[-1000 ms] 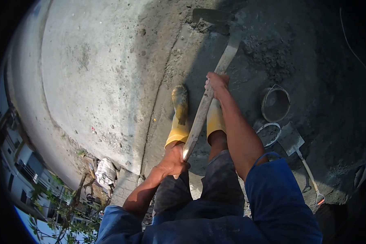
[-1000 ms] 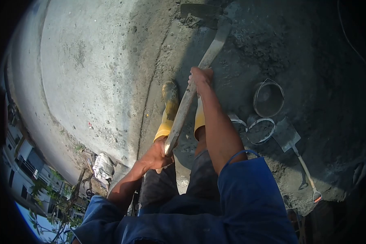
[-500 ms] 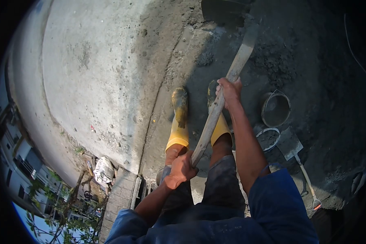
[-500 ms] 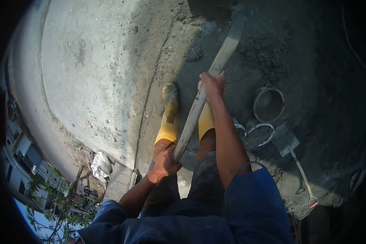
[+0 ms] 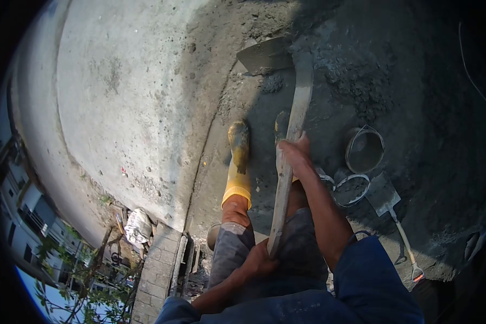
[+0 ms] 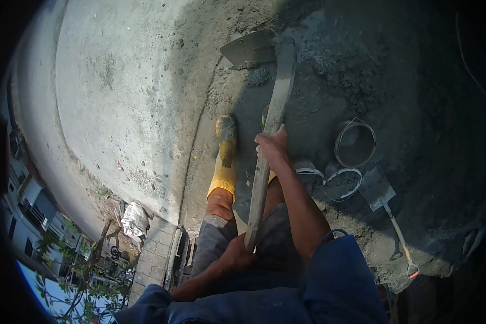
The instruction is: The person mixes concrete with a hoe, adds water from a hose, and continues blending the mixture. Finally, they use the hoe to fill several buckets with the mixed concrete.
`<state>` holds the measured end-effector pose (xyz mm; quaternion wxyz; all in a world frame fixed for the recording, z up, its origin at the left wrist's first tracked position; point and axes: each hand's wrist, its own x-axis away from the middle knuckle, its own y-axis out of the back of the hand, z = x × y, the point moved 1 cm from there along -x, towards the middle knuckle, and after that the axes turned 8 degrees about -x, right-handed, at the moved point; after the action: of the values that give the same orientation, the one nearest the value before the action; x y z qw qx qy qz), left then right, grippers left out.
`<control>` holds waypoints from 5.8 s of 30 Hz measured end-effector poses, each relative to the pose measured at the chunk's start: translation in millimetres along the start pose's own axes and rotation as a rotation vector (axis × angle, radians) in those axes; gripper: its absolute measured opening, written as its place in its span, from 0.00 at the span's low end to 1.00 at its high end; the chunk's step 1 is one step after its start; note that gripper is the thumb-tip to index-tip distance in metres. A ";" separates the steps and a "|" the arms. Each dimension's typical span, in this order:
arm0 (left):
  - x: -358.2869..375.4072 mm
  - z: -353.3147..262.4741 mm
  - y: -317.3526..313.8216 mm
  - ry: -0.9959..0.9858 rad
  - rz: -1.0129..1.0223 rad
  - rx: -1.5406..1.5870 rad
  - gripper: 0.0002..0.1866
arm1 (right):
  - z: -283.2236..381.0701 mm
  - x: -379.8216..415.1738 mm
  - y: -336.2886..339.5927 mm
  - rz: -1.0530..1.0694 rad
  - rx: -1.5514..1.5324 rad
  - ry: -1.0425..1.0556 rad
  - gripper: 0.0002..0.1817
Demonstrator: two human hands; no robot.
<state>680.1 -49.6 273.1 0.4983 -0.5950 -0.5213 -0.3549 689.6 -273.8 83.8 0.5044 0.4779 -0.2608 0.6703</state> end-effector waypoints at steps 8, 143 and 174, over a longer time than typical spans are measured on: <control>-38.3 -24.5 25.5 0.103 -0.084 -0.298 0.26 | 8.0 -49.8 20.7 0.073 -0.250 -0.012 0.18; 131.0 -1203.9 -69.0 -1.193 1.646 -0.468 0.27 | 396.6 79.0 164.7 -0.711 -1.320 -0.643 0.11; -594.9 -1656.7 -490.7 -0.974 -0.407 -1.897 0.35 | 549.9 -75.6 445.3 -0.402 -1.275 -0.804 0.13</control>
<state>241.4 -1823.1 238.7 -0.4931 -0.7171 -0.2655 -0.4150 487.7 -921.6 298.3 0.6601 0.3399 -0.6670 0.0619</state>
